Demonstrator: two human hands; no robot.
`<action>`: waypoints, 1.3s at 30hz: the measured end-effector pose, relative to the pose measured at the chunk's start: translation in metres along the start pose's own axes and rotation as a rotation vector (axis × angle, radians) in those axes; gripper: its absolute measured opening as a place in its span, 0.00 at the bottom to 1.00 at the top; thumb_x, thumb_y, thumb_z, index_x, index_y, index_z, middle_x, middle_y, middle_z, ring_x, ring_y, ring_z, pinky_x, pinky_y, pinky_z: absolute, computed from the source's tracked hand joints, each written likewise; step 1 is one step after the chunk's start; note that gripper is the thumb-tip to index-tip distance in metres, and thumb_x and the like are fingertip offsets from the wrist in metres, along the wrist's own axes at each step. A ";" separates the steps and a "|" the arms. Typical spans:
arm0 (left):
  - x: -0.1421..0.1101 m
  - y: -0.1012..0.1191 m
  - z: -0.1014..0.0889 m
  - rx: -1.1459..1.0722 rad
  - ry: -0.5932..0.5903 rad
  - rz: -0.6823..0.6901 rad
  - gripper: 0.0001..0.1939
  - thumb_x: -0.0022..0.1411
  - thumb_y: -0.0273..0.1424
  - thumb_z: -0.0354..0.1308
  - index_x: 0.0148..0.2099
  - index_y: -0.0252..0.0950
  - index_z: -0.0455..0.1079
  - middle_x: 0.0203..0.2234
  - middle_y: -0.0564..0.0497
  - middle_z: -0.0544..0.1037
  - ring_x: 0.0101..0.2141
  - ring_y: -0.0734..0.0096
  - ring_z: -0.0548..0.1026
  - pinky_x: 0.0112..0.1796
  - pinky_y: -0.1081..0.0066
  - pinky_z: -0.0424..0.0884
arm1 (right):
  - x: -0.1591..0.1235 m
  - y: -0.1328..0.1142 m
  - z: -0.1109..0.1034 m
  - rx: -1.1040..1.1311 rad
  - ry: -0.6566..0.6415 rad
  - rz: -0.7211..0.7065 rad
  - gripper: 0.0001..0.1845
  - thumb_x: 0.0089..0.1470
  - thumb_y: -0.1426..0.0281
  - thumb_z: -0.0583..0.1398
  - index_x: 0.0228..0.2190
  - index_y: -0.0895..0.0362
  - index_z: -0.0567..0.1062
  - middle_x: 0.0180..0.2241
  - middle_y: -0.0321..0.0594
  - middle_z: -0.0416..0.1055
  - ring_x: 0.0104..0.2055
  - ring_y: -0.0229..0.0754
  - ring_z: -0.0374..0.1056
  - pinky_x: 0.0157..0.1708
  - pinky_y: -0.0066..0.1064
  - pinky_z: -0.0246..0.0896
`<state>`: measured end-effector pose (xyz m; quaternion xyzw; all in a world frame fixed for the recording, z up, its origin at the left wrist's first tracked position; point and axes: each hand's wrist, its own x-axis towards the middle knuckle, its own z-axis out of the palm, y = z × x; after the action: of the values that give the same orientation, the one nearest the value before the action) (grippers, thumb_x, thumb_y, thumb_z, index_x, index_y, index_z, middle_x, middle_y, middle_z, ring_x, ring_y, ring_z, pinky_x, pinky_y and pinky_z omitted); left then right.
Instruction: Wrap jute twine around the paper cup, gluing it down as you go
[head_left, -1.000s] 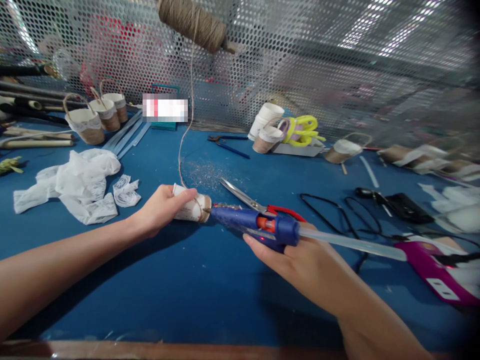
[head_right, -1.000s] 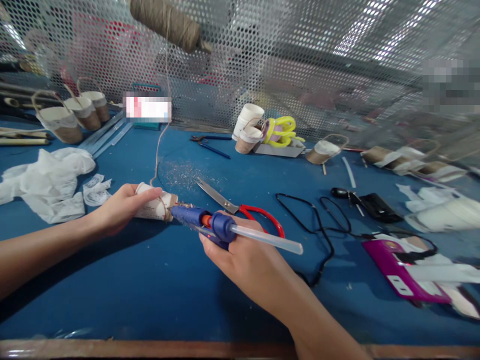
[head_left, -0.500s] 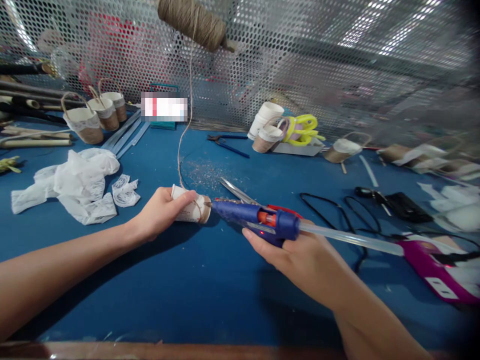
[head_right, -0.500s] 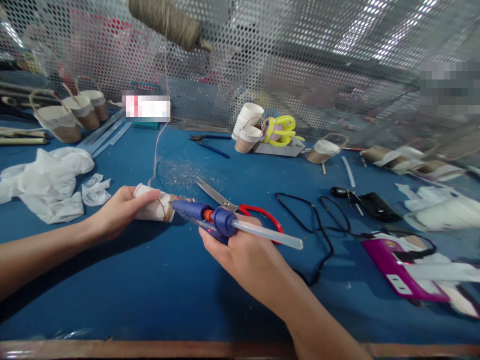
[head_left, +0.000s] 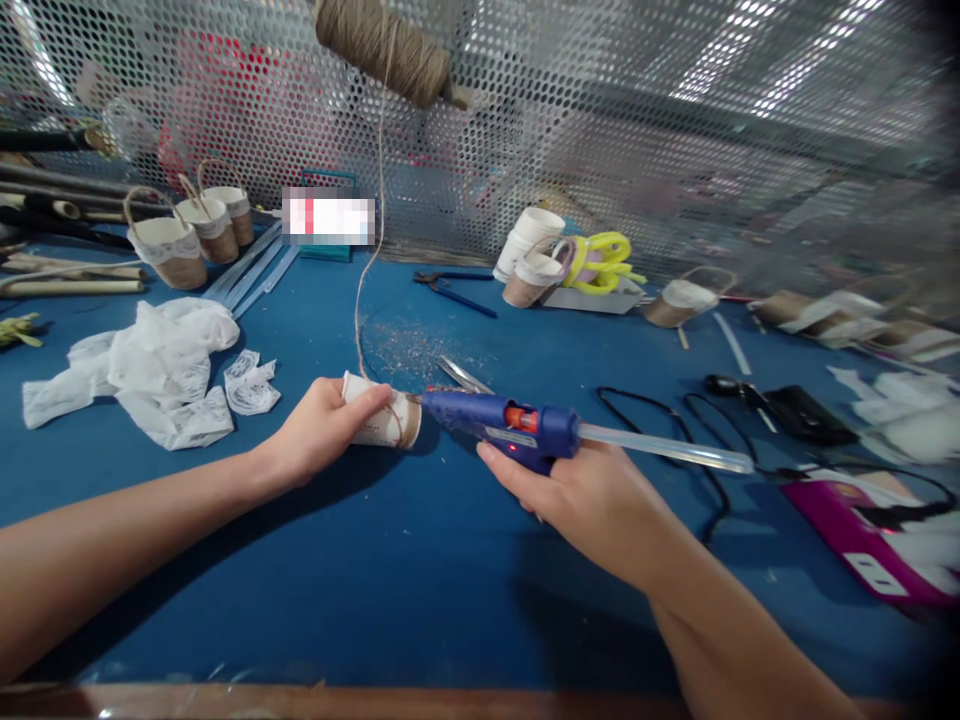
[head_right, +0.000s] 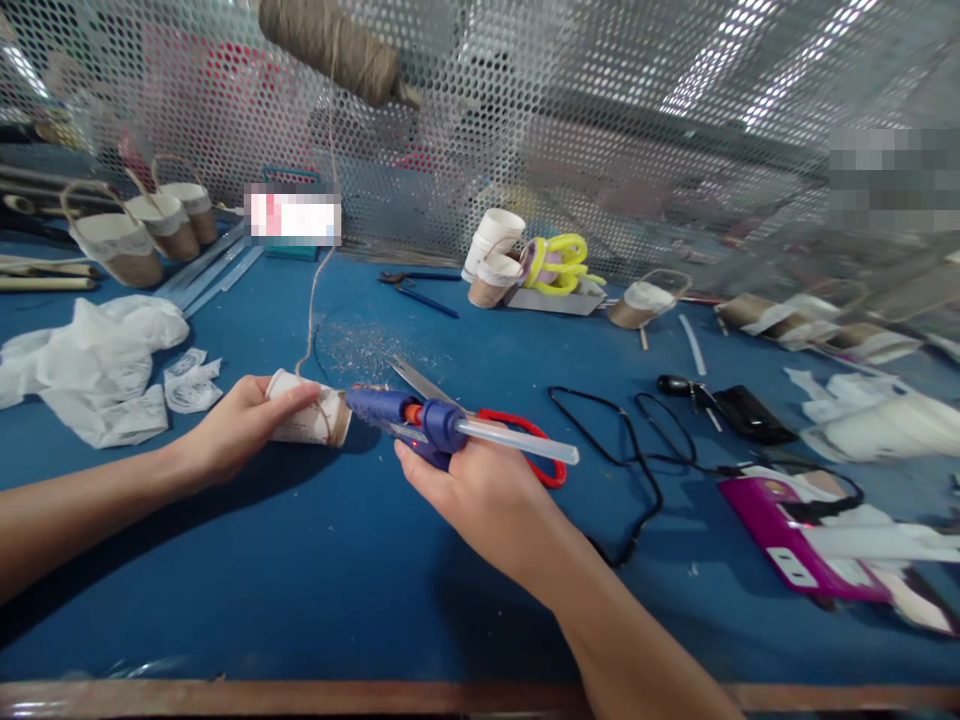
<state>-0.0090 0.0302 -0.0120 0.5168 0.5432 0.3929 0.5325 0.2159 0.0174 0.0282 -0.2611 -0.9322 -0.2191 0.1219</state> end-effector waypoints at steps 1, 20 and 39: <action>0.000 0.000 0.000 0.003 0.002 0.001 0.16 0.53 0.39 0.53 0.24 0.31 0.70 0.17 0.54 0.70 0.19 0.77 0.62 0.22 0.76 0.56 | 0.000 0.000 0.000 0.023 -0.008 0.022 0.20 0.50 0.82 0.48 0.31 0.56 0.77 0.14 0.35 0.67 0.15 0.35 0.60 0.18 0.26 0.53; 0.001 -0.001 0.000 -0.008 -0.012 0.011 0.17 0.53 0.40 0.53 0.30 0.30 0.74 0.21 0.49 0.76 0.21 0.72 0.68 0.23 0.74 0.61 | -0.010 -0.007 -0.004 0.031 0.049 0.029 0.25 0.54 0.80 0.41 0.30 0.55 0.76 0.12 0.35 0.60 0.21 0.39 0.62 0.26 0.30 0.56; 0.001 -0.001 0.000 0.002 -0.013 -0.005 0.17 0.54 0.40 0.53 0.28 0.30 0.73 0.18 0.53 0.72 0.19 0.76 0.64 0.22 0.75 0.57 | -0.004 -0.003 -0.007 -0.083 0.001 -0.029 0.25 0.46 0.85 0.44 0.30 0.57 0.77 0.10 0.34 0.62 0.15 0.38 0.61 0.19 0.27 0.53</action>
<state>-0.0095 0.0315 -0.0137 0.5186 0.5414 0.3875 0.5364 0.2186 0.0100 0.0320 -0.2525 -0.9258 -0.2595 0.1083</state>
